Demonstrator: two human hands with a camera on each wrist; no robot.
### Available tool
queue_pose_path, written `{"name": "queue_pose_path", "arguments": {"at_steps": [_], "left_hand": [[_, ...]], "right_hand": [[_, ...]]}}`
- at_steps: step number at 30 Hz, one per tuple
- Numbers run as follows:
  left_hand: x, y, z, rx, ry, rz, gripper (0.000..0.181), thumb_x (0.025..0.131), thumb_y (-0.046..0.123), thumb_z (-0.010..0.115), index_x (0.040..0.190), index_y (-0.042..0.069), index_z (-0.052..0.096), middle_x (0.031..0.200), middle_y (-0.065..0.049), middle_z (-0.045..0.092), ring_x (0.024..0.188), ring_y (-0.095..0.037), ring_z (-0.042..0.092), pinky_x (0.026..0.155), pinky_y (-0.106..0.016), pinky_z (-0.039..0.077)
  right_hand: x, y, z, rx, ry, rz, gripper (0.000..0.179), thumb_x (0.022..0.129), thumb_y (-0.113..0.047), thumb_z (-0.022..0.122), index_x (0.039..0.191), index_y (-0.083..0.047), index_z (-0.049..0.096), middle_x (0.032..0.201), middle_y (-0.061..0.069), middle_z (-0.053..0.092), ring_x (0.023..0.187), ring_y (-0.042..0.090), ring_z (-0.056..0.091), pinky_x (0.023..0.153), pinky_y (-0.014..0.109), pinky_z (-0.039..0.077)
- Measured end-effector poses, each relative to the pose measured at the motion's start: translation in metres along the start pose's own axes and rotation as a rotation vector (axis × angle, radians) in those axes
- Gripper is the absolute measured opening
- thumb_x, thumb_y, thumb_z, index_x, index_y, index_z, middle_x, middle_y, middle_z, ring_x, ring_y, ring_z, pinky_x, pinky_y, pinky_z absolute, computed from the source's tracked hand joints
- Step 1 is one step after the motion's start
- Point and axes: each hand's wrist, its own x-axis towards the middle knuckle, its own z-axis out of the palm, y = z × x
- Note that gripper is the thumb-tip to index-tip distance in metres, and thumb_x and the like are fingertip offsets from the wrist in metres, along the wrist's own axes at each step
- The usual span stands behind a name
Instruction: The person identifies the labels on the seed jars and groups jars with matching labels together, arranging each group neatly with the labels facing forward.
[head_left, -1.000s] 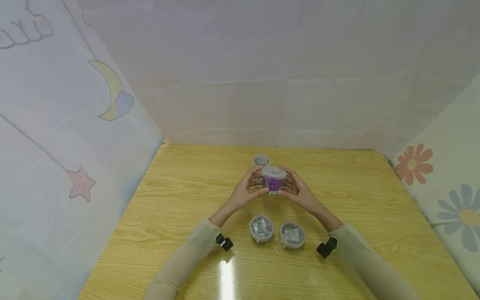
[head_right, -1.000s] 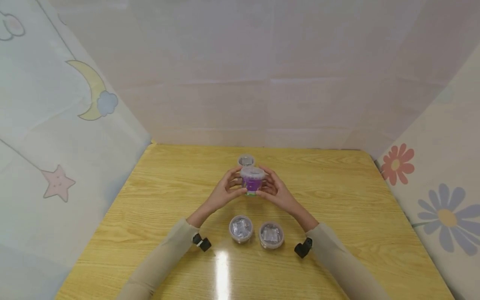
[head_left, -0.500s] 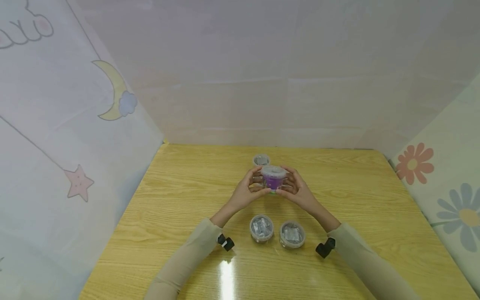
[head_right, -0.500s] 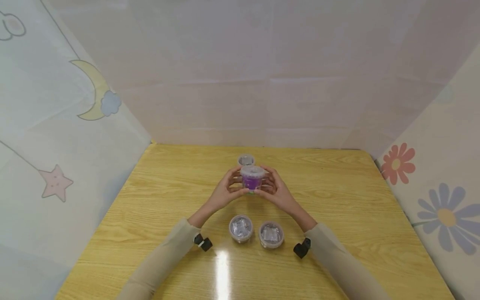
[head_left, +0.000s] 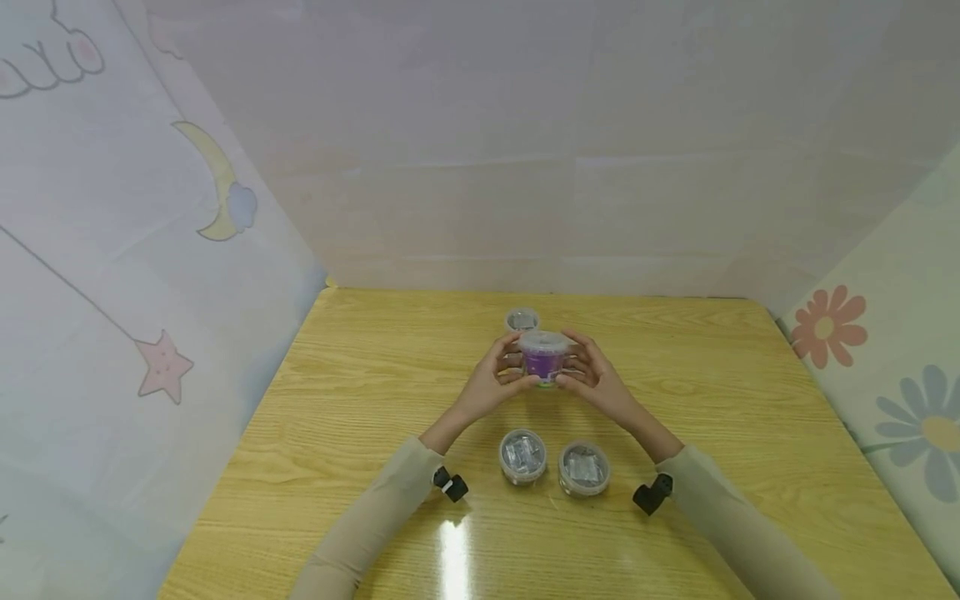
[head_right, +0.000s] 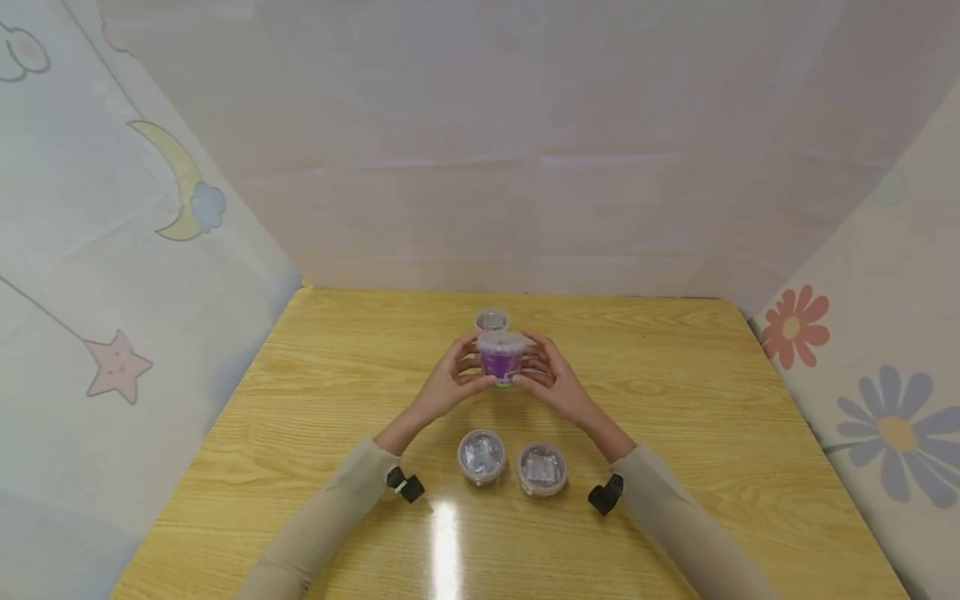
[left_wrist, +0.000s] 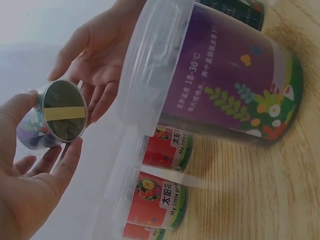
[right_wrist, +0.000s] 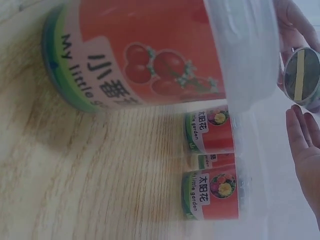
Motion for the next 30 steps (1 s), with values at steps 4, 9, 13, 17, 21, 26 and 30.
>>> {"name": "queue_pose_path", "arguments": {"at_steps": [4, 9, 13, 17, 21, 26, 30], "left_hand": [[0.000, 0.001, -0.001, -0.008, -0.015, -0.003, 0.073, 0.089, 0.012, 0.063, 0.147, 0.007, 0.019, 0.137, -0.018, 0.039, 0.120, -0.033, 0.047, 0.098, -0.039, 0.046], [-0.001, 0.003, -0.001, -0.018, -0.035, 0.003, 0.072, 0.090, 0.012, 0.061, 0.147, 0.006, 0.017, 0.138, -0.018, 0.039, 0.120, -0.032, 0.047, 0.097, -0.034, 0.047], [-0.001, 0.004, -0.001, -0.025, -0.045, 0.009, 0.071, 0.091, 0.009, 0.059, 0.147, 0.006, 0.016, 0.137, -0.019, 0.039, 0.120, -0.034, 0.047, 0.097, -0.034, 0.047], [-0.001, 0.005, -0.001, 0.005, -0.036, 0.003, 0.070, 0.091, 0.011, 0.060, 0.147, 0.008, 0.018, 0.139, -0.018, 0.038, 0.122, -0.032, 0.046, 0.098, -0.035, 0.046], [-0.001, 0.007, -0.001, 0.051, 0.000, 0.038, 0.068, 0.090, 0.012, 0.061, 0.146, 0.008, 0.022, 0.138, -0.018, 0.037, 0.120, -0.033, 0.047, 0.097, -0.038, 0.047], [0.000, 0.008, 0.000, 0.065, 0.066, 0.103, 0.065, 0.088, 0.008, 0.063, 0.143, 0.002, 0.028, 0.129, -0.020, 0.043, 0.113, -0.040, 0.051, 0.093, -0.042, 0.049], [0.001, 0.010, 0.000, 0.065, 0.087, 0.107, 0.064, 0.088, 0.008, 0.064, 0.142, 0.000, 0.030, 0.126, -0.020, 0.046, 0.111, -0.040, 0.052, 0.092, -0.045, 0.049]], "right_hand": [[-0.001, 0.001, -0.004, 0.065, -0.043, 0.003, 0.071, 0.092, 0.002, 0.053, 0.149, -0.009, 0.012, 0.129, 0.007, 0.045, 0.115, 0.017, 0.051, 0.084, 0.034, 0.054], [-0.001, 0.002, -0.005, 0.116, -0.087, 0.018, 0.072, 0.093, 0.002, 0.051, 0.150, -0.013, 0.009, 0.136, 0.007, 0.043, 0.121, 0.017, 0.049, 0.090, 0.037, 0.051], [-0.001, 0.001, -0.004, 0.119, -0.088, 0.012, 0.070, 0.093, 0.000, 0.052, 0.149, -0.013, 0.013, 0.136, 0.005, 0.044, 0.120, 0.017, 0.049, 0.090, 0.036, 0.051], [-0.001, 0.000, -0.003, 0.108, -0.063, -0.007, 0.069, 0.092, 0.001, 0.053, 0.148, -0.010, 0.015, 0.133, 0.004, 0.046, 0.117, 0.016, 0.051, 0.087, 0.031, 0.052], [-0.002, 0.001, -0.003, 0.090, -0.021, -0.012, 0.068, 0.091, 0.001, 0.054, 0.147, -0.007, 0.017, 0.129, 0.004, 0.047, 0.113, 0.015, 0.052, 0.085, 0.034, 0.053], [0.000, 0.000, -0.003, 0.035, 0.023, 0.019, 0.067, 0.091, -0.001, 0.056, 0.147, -0.012, 0.020, 0.127, 0.007, 0.046, 0.111, 0.017, 0.051, 0.084, 0.032, 0.054], [0.002, -0.001, -0.002, 0.001, 0.044, 0.030, 0.067, 0.090, -0.002, 0.058, 0.146, -0.013, 0.023, 0.125, 0.010, 0.044, 0.109, 0.022, 0.050, 0.083, 0.028, 0.053]]}}
